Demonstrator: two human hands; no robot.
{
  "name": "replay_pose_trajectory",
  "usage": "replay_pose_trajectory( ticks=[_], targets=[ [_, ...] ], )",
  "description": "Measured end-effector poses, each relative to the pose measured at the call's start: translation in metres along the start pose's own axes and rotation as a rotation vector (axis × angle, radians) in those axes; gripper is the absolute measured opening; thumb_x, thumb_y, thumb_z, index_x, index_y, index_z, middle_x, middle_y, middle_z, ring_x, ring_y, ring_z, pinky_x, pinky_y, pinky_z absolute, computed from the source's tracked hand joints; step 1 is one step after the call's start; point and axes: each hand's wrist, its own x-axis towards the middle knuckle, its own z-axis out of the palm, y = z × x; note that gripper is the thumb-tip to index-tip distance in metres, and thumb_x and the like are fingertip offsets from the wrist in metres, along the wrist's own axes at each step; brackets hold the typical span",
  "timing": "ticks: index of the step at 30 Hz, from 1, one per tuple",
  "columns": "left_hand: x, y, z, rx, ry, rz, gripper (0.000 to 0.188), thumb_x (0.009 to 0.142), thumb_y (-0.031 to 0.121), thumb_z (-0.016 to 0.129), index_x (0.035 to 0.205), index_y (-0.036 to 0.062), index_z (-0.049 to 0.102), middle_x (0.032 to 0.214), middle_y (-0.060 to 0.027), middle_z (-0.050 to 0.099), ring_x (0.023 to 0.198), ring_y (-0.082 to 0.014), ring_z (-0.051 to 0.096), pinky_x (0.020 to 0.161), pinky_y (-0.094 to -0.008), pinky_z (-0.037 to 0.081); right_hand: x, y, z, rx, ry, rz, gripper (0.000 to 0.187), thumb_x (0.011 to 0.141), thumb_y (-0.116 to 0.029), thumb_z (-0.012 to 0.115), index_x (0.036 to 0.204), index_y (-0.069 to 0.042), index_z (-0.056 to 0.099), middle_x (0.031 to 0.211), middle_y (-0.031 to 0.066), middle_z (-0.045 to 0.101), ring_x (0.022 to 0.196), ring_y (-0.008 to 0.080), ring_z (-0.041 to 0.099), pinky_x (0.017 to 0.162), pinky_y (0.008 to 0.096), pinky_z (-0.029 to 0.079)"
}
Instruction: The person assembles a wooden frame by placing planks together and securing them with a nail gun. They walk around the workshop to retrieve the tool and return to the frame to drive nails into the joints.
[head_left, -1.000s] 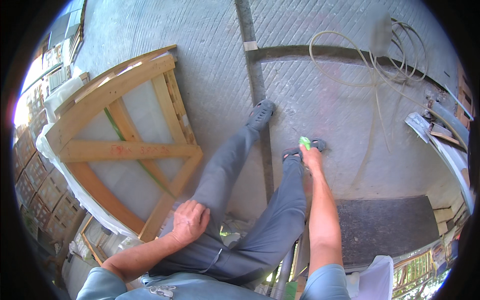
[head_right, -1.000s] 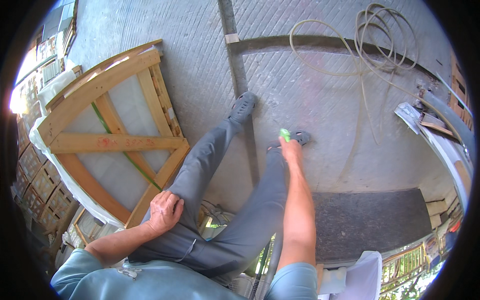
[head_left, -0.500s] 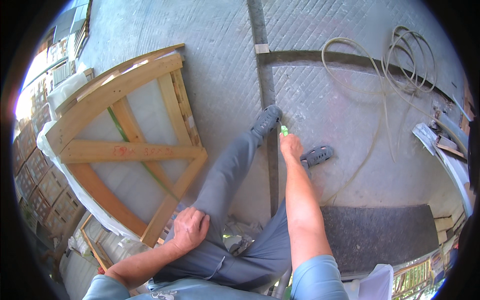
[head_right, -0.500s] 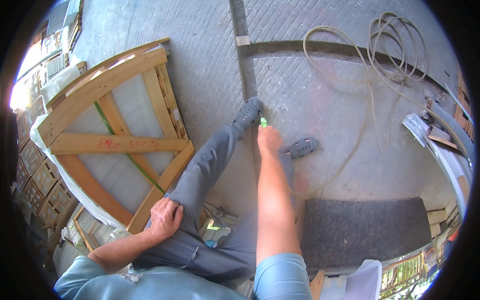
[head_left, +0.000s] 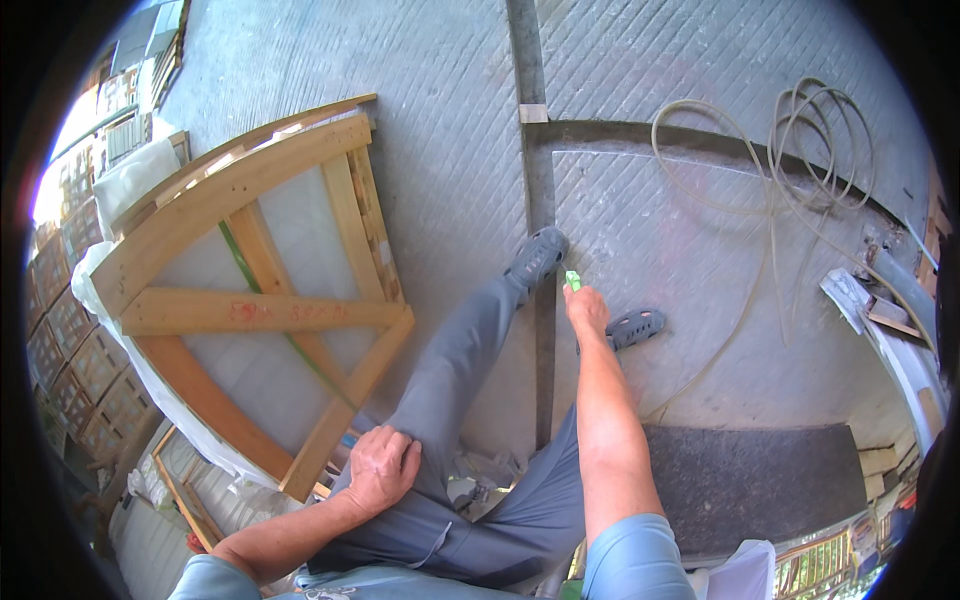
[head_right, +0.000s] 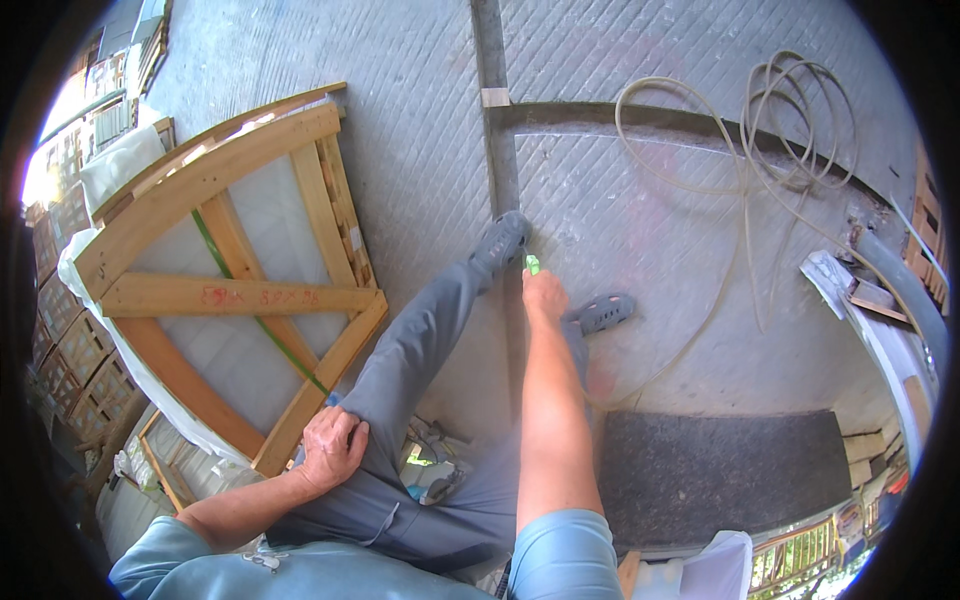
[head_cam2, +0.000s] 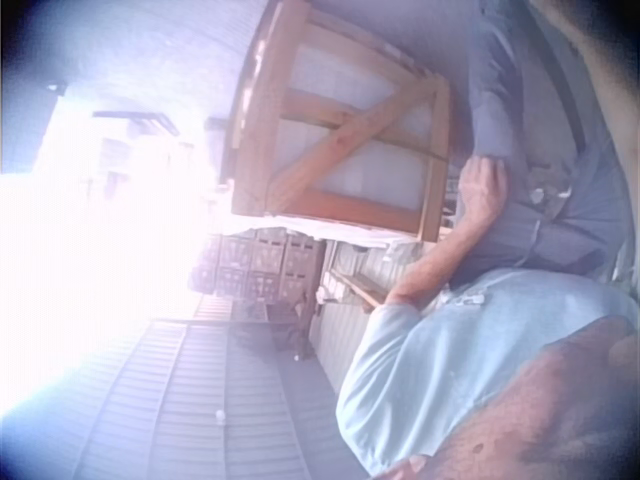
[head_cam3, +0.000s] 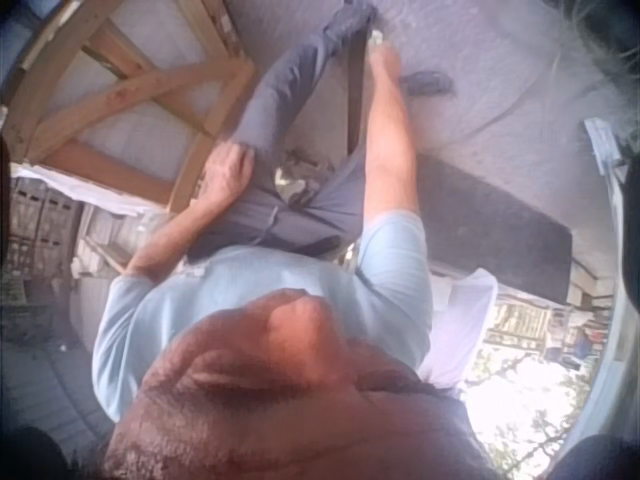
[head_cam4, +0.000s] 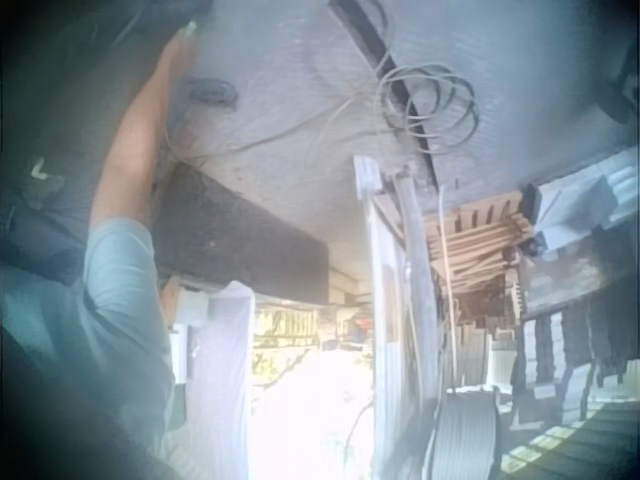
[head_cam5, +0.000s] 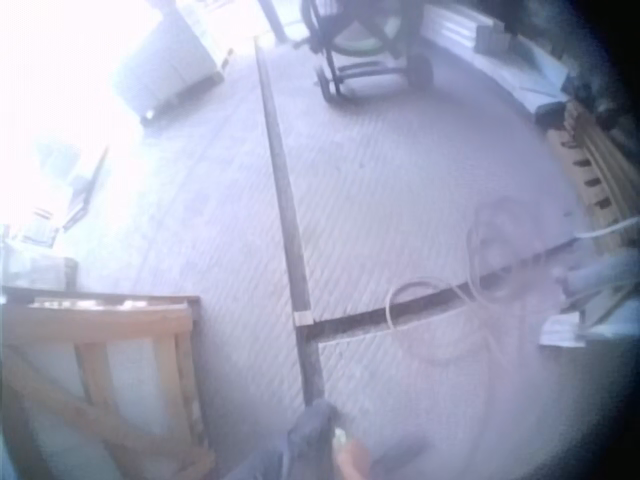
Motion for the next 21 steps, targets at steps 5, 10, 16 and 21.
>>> replay_pose_trajectory(
  ticks=[5, 10, 16, 21],
  targets=[
    [0.002, 0.002, -0.004, -0.006, 0.003, -0.011, 0.015, 0.075, 0.005, 0.069, 0.076, 0.0042, 0.054, 0.069, -0.0125, 0.052, 0.062, -0.0319, 0.054, 0.058, -0.0421, 0.044, 0.0, 0.014, -0.009, 0.012, -0.049, -0.019, 0.048, 0.09, -0.048, 0.056, 0.102, -0.004, 0.071, 0.106, 0.0213, 0.068, 0.103, 0.038, 0.064, 0.086, 0.0469, 0.05],
    [0.006, 0.007, -0.006, -0.016, -0.006, -0.032, 0.014, 0.078, 0.007, 0.068, 0.076, 0.0038, 0.054, 0.069, -0.0143, 0.052, 0.064, -0.0338, 0.054, 0.059, -0.0437, 0.043, -0.014, 0.09, -0.027, 0.052, -0.066, 0.097, 0.05, 0.089, -0.048, 0.056, 0.102, -0.002, 0.07, 0.107, 0.0231, 0.067, 0.104, 0.0396, 0.063, 0.087, 0.0485, 0.049],
    [0.008, 0.01, -0.003, -0.016, -0.024, -0.014, 0.014, 0.078, 0.007, 0.068, 0.076, 0.0038, 0.054, 0.07, -0.0142, 0.053, 0.064, -0.0337, 0.054, 0.06, -0.044, 0.043, -0.017, 0.191, -0.053, -0.044, 0.051, 0.318, 0.052, 0.089, -0.051, 0.054, 0.104, -0.003, 0.07, 0.11, 0.0226, 0.066, 0.105, 0.0385, 0.063, 0.088, 0.0488, 0.049],
    [0.009, 0.013, 0.0, -0.009, -0.036, 0.017, 0.015, 0.077, 0.007, 0.068, 0.076, 0.0042, 0.054, 0.069, -0.0136, 0.053, 0.064, -0.0333, 0.054, 0.059, -0.0437, 0.044, -0.012, 0.199, -0.064, -0.078, 0.032, 0.361, 0.052, 0.091, -0.052, 0.053, 0.106, -0.006, 0.07, 0.112, 0.019, 0.067, 0.107, 0.0361, 0.063, 0.089, 0.0473, 0.05]
  ],
)
